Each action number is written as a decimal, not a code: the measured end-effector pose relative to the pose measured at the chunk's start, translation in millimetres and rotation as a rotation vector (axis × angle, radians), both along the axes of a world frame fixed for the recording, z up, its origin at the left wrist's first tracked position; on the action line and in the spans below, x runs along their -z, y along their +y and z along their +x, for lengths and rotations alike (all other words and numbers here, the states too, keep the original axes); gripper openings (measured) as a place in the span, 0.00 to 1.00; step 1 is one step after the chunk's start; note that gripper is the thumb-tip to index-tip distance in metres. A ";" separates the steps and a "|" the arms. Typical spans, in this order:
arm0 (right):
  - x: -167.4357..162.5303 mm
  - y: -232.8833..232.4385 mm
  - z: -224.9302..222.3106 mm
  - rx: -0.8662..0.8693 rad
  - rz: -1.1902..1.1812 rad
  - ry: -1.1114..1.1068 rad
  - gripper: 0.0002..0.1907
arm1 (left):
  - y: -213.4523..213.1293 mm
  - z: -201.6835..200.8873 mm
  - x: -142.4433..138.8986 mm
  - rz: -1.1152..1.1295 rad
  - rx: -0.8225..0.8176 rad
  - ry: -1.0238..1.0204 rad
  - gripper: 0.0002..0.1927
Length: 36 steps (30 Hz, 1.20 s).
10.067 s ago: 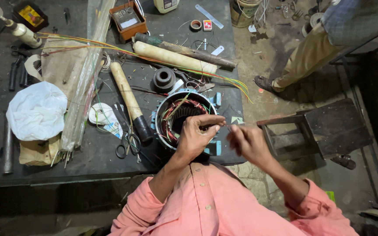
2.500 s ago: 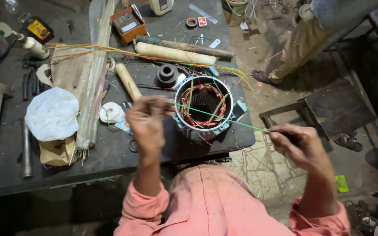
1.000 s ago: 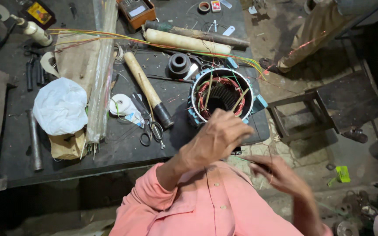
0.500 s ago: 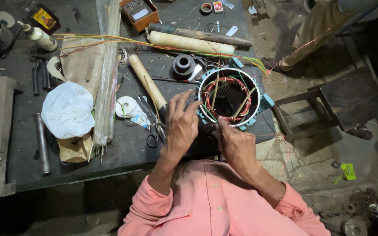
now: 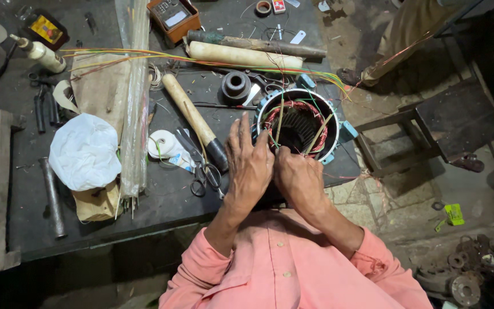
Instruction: The person works on a motor stator, stripping and twisting colored wires, inserting wooden sticks into the winding slots, and using shears to trim wire ends. The person repeatedly adjusts the wires and sticks within the stator while another person stands nearby.
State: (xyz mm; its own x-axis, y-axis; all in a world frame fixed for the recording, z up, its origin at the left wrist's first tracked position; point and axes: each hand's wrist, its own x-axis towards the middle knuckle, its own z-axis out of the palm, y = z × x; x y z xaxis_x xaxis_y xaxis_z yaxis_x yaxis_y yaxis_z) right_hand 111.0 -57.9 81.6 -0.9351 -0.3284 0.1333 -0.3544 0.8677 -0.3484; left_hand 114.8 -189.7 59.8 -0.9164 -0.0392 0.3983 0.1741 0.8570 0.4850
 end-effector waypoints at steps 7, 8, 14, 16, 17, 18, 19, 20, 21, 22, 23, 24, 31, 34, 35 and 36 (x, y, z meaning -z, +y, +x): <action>2.1 -1.7 -8.9 0.009 -0.048 0.004 0.06 | 0.3 -13.1 -0.4 0.012 0.003 -0.063 0.25; 2.2 -1.8 -10.2 0.015 -0.048 -0.001 0.06 | 0.4 -14.6 -0.2 0.016 0.012 -0.066 0.25; 1.6 -1.3 -15.4 0.028 0.006 -0.037 0.06 | 0.8 -22.4 0.1 -0.018 0.034 -0.103 0.27; 1.5 -1.1 -16.3 0.016 0.005 -0.043 0.06 | -0.1 -23.8 0.4 -0.017 0.046 -0.113 0.26; 1.4 -1.2 -17.1 0.009 0.004 -0.046 0.06 | -0.8 -24.9 0.5 -0.018 0.051 -0.116 0.26; 1.5 -1.2 -17.5 0.009 0.016 -0.050 0.06 | -1.1 -25.6 1.2 -0.021 0.051 -0.119 0.25; 1.6 -1.5 -18.0 0.008 0.027 -0.055 0.07 | -1.4 -26.5 2.1 -0.024 0.051 -0.121 0.25; 1.6 -1.8 -18.6 0.008 0.038 -0.059 0.07 | -1.7 -27.6 2.9 -0.027 0.051 -0.122 0.24; 1.6 -2.2 -18.8 0.009 0.035 -0.057 0.07 | -2.0 -28.3 3.9 -0.026 0.047 -0.124 0.24; 1.3 -2.6 -19.3 0.010 0.032 -0.054 0.06 | -2.4 -29.2 4.6 -0.026 0.044 -0.126 0.23; 0.8 -2.7 -19.4 0.011 0.029 -0.052 0.06 | -2.6 -29.8 5.1 -0.025 0.041 -0.128 0.22; -0.1 -2.2 -19.6 0.003 0.025 -0.057 0.06 | -2.9 -30.5 5.2 -0.023 0.040 -0.128 0.22; -11.4 29.9 -8.5 -0.120 -0.160 0.072 0.21 | 2.5 -30.9 4.8 -0.047 0.032 -0.103 0.20; -11.3 51.9 -0.1 -0.180 -0.066 0.091 0.28 | 4.4 -28.7 9.1 -0.070 0.039 -0.083 0.21; -11.0 58.4 1.3 -0.189 -0.014 0.090 0.30 | 5.2 -28.8 10.0 -0.077 0.048 -0.075 0.21; -10.3 64.5 1.0 -0.216 -0.022 0.105 0.30 | 6.6 -28.0 10.7 -0.090 0.054 -0.077 0.23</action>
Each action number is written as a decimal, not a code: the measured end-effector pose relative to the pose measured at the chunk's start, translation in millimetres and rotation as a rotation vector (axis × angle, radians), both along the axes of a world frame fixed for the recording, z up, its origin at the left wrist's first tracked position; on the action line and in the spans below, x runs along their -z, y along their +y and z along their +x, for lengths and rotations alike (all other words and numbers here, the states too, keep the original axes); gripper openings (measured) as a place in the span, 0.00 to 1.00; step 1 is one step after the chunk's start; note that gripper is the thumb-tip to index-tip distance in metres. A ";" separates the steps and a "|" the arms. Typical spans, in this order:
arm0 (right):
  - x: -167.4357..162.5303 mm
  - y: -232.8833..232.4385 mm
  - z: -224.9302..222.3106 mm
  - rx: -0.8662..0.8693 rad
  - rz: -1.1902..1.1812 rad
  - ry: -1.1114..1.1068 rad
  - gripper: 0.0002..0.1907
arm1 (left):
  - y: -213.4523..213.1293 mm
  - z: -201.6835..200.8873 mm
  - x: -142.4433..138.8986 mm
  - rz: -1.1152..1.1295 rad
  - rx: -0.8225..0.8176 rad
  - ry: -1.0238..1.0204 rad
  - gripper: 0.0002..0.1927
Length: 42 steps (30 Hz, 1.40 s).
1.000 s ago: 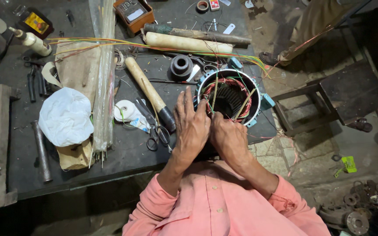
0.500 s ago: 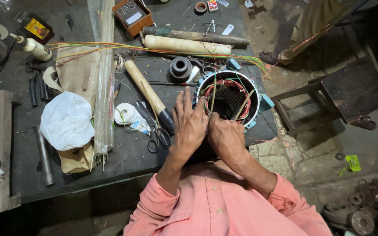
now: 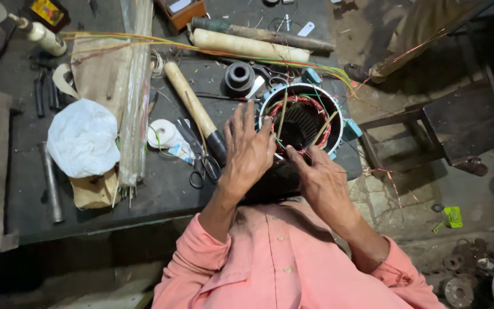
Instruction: The person works on a motor stator, stripping and twisting colored wires, inserting wooden sticks into the winding slots, and using shears to trim wire ends. The person repeatedly adjusts the wires and sticks within the stator while another person stands nearby.
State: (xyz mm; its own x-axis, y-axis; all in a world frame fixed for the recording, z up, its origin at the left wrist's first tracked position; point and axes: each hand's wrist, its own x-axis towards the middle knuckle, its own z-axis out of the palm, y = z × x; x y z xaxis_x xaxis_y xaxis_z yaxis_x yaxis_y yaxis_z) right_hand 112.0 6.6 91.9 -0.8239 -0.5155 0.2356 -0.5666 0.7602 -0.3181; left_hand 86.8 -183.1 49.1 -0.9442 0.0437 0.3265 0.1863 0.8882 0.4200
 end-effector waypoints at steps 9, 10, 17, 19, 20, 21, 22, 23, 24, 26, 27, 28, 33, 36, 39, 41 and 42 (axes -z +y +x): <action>-3.3 48.0 -34.6 -0.157 -0.132 -0.142 0.16 | 33.5 -14.1 -19.5 -0.101 0.042 -0.087 0.32; -2.9 52.1 -37.9 -0.146 -0.090 -0.195 0.12 | 38.9 -16.2 -21.1 -0.117 0.037 -0.106 0.33; -8.9 93.4 -56.7 -0.228 -0.002 -0.225 0.18 | 75.5 -28.5 -27.8 -0.193 0.033 -0.207 0.36; -10.1 101.1 -61.7 -0.262 -0.046 -0.211 0.15 | 86.0 -31.6 -30.2 -0.208 0.024 -0.213 0.37; -10.4 105.1 -63.2 -0.276 -0.069 -0.206 0.13 | 91.6 -32.7 -31.2 -0.216 0.023 -0.218 0.38; -11.0 110.0 -65.1 -0.279 -0.059 -0.216 0.13 | 97.0 -34.2 -32.2 -0.218 0.015 -0.227 0.39; -11.0 115.1 -66.2 -0.281 -0.047 -0.227 0.13 | 102.2 -35.4 -33.0 -0.218 0.006 -0.238 0.39; -10.6 120.1 -66.8 -0.284 -0.036 -0.238 0.14 | 106.7 -35.9 -33.9 -0.218 -0.003 -0.249 0.39; -10.3 126.5 -65.4 -0.275 -0.021 -0.230 0.16 | 110.7 -36.1 -35.2 -0.219 -0.002 -0.243 0.39; -7.5 140.9 -57.2 -0.258 0.010 -0.213 0.20 | 115.8 -37.0 -37.8 -0.222 -0.002 -0.228 0.38; -4.0 146.0 -50.9 -0.240 0.000 -0.109 0.23 | 117.5 -37.5 -39.4 -0.211 -0.005 -0.242 0.38; 0.6 150.8 -42.8 -0.221 -0.009 -0.005 0.27 | 118.1 -38.4 -40.8 -0.199 -0.006 -0.256 0.39; 32.3 166.1 -27.9 -0.163 -0.014 0.204 0.35 | 117.4 -40.2 -43.8 -0.166 -0.009 -0.290 0.39; 39.7 183.2 -43.3 -0.225 -0.100 0.243 0.32 | 116.6 -40.2 -41.9 -0.158 -0.005 -0.282 0.39; 34.2 196.9 -71.3 -0.278 -0.182 0.169 0.28 | 117.0 -41.6 -39.9 -0.161 -0.008 -0.270 0.40; 25.4 203.6 -86.9 -0.352 -0.189 0.117 0.28 | 117.9 -39.8 -39.3 -0.146 -0.010 -0.269 0.39; 21.0 205.2 -89.3 -0.341 -0.174 0.069 0.28 | 118.2 -37.8 -39.2 -0.147 -0.009 -0.270 0.39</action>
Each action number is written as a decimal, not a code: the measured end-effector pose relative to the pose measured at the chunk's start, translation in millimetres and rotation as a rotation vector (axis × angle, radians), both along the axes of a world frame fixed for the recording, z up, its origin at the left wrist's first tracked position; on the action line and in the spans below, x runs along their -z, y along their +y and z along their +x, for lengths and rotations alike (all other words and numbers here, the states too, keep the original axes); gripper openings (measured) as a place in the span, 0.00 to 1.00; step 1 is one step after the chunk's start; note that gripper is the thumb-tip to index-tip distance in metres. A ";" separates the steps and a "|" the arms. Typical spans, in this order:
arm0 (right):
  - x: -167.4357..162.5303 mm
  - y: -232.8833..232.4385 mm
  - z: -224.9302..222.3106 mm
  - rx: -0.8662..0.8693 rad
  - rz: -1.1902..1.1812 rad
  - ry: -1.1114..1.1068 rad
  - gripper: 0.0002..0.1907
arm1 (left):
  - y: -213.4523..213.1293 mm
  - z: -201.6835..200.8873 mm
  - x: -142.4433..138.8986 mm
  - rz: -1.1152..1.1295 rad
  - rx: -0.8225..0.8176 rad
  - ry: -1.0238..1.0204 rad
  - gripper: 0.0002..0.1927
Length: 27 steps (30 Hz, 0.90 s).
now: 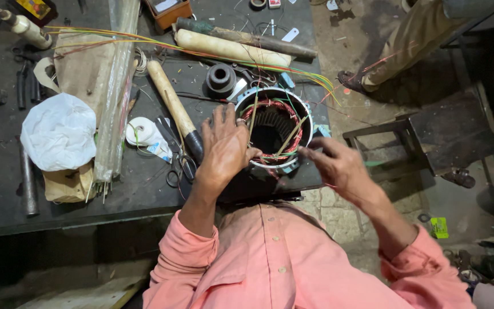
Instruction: The person works on a motor stator, stripping and twisting colored wires, inserting wooden sticks into the winding slots, and using shears to trim wire ends. The person repeatedly adjusts the wires and sticks within the stator while another person stands nearby.
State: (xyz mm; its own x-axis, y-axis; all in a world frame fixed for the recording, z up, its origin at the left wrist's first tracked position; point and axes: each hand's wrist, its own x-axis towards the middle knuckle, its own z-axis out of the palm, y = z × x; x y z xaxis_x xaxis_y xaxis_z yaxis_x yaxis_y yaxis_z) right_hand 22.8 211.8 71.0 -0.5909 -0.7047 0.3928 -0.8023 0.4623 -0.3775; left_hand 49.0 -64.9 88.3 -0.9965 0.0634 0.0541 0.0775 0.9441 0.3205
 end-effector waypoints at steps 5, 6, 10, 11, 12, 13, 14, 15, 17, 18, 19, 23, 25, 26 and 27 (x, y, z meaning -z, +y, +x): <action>-21.0 -1.4 -30.1 0.024 0.058 -0.462 0.26 | 1.5 2.1 -0.6 -0.006 -0.002 0.013 0.40; -24.3 -2.3 -38.6 -0.033 0.080 -0.451 0.20 | 2.3 2.4 -0.7 -0.009 -0.006 -0.003 0.39; -35.6 -6.7 -69.1 -0.202 0.182 -0.419 0.06 | 5.6 0.1 -1.3 -0.023 -0.004 -0.035 0.36; -37.9 -9.0 -74.1 -0.232 0.211 -0.417 0.05 | 6.1 -0.8 -1.7 -0.028 -0.003 -0.037 0.36; -39.8 -12.0 -77.9 -0.228 0.259 -0.409 0.06 | 6.7 -1.6 -2.0 -0.025 -0.004 -0.030 0.36; -41.3 -16.5 -80.9 -0.224 0.307 -0.403 0.07 | 6.9 -2.3 -2.3 -0.022 -0.005 -0.024 0.35; -42.9 -20.7 -83.5 -0.220 0.354 -0.397 0.08 | 7.2 -3.0 -2.4 -0.019 -0.006 -0.019 0.34; -45.0 -24.2 -86.9 -0.164 0.379 -0.450 0.08 | 7.4 -4.0 -2.5 -0.019 -0.006 -0.018 0.35; -48.3 -30.9 -93.0 -0.051 0.429 -0.553 0.08 | 7.0 -5.7 -2.5 -0.020 -0.005 -0.016 0.36; -48.8 -33.9 -95.7 -0.049 0.483 -0.526 0.09 | 6.4 -6.6 -2.3 -0.018 -0.004 -0.027 0.35; -48.7 -36.7 -98.8 -0.047 0.536 -0.498 0.09 | 5.6 -7.6 -2.1 -0.015 -0.003 -0.036 0.35; -39.9 -43.3 -109.6 -0.148 0.560 -0.447 0.06 | 3.0 -10.9 -0.5 0.006 -0.004 -0.027 0.31; -29.7 -45.8 -110.0 -0.078 0.606 -0.373 0.05 | 2.0 -12.1 0.6 0.002 -0.004 -0.042 0.29; -24.2 -46.6 -109.5 -0.042 0.629 -0.335 0.06 | 1.7 -12.5 1.2 0.000 -0.003 -0.050 0.29; -19.0 -47.9 -109.6 -0.045 0.644 -0.300 0.07 | 1.3 -12.9 1.6 -0.004 -0.004 -0.051 0.29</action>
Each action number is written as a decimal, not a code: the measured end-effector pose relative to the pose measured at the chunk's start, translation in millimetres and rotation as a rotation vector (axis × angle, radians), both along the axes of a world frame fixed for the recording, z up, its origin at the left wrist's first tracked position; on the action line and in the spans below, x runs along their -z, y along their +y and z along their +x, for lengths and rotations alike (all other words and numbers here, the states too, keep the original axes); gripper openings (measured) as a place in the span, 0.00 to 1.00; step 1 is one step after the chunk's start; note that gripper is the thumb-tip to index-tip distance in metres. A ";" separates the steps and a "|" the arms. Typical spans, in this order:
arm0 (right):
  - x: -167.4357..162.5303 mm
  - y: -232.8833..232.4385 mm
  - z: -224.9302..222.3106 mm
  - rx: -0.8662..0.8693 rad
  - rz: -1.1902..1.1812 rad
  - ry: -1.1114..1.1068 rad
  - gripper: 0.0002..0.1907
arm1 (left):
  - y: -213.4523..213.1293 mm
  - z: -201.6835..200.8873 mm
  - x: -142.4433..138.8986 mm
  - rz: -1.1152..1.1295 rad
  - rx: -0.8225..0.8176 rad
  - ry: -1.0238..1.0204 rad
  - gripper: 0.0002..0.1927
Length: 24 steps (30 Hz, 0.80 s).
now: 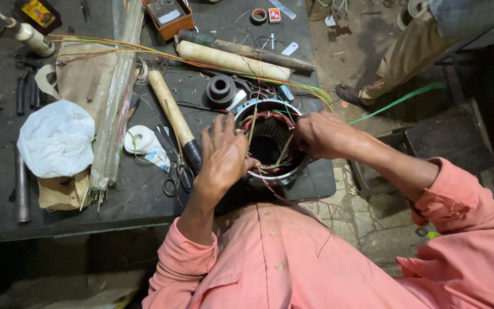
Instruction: The person works on a motor stator, stripping and twisting colored wires, inserting wooden sticks into the winding slots, and using shears to trim wire ends. The person repeatedly adjusts the wires and sticks within the stator while another person stands nearby.
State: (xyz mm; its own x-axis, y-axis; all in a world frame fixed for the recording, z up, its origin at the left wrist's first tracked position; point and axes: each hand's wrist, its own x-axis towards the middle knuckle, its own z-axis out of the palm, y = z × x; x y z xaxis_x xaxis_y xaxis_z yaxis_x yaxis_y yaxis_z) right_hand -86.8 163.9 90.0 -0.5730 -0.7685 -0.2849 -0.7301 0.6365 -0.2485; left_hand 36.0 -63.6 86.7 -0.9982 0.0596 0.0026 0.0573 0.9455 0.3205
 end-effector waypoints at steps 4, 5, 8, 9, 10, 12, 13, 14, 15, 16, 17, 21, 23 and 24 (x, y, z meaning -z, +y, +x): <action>14.5 -0.8 -1.7 -0.030 -0.060 0.049 0.08 | -1.4 -0.3 1.4 0.005 -0.003 -0.004 0.28; 15.8 -0.2 -3.0 -0.030 -0.102 0.043 0.07 | -2.0 -0.4 1.8 0.011 -0.004 -0.003 0.28; 15.2 3.0 -6.7 -0.078 -0.046 -0.033 0.07 | -3.5 1.0 3.4 0.025 -0.010 -0.003 0.29; 14.3 3.3 -6.6 -0.066 -0.061 -0.035 0.06 | -3.8 1.9 4.2 0.027 -0.007 0.011 0.29; 13.4 3.0 -5.6 -0.055 -0.076 -0.037 0.06 | -4.2 2.9 4.8 0.028 -0.005 0.025 0.30; 11.1 1.1 -1.3 -0.027 -0.077 -0.016 0.07 | -3.8 6.1 6.1 0.025 -0.003 0.033 0.30; 9.8 -0.3 1.6 -0.010 -0.064 0.010 0.08 | -3.6 6.7 6.2 0.021 -0.003 0.029 0.29; 7.6 -1.9 2.9 0.006 -0.051 0.037 0.09 | -3.5 7.3 6.1 0.016 -0.004 0.026 0.29; 5.4 -3.3 4.1 0.011 -0.019 0.013 0.08 | -3.4 7.9 5.8 0.014 -0.004 0.018 0.29; 2.6 -3.8 4.7 0.016 0.012 -0.012 0.07 | -3.3 8.5 5.5 0.013 -0.003 0.008 0.30; -0.1 -4.3 4.5 0.023 0.045 -0.038 0.07 | -3.1 8.5 4.9 0.012 -0.002 -0.003 0.30; -6.0 -5.1 4.2 0.039 0.048 -0.066 0.07 | -3.1 7.0 2.5 0.015 0.009 0.018 0.30; -6.4 -4.6 3.4 0.016 -0.010 -0.086 0.07 | -3.3 5.1 1.2 0.005 0.007 -0.026 0.28; -6.1 -4.3 3.1 0.020 0.004 -0.088 0.07 | -3.3 4.5 0.6 -0.004 0.015 -0.014 0.28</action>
State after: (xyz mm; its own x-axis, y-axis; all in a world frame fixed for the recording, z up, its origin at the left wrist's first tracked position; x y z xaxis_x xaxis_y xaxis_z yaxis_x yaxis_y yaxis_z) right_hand -83.7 159.6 96.1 -0.5609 -0.7558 -0.3378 -0.6924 0.6520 -0.3090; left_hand 40.5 -66.8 86.1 -0.9971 0.0750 -0.0114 0.0675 0.9457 0.3181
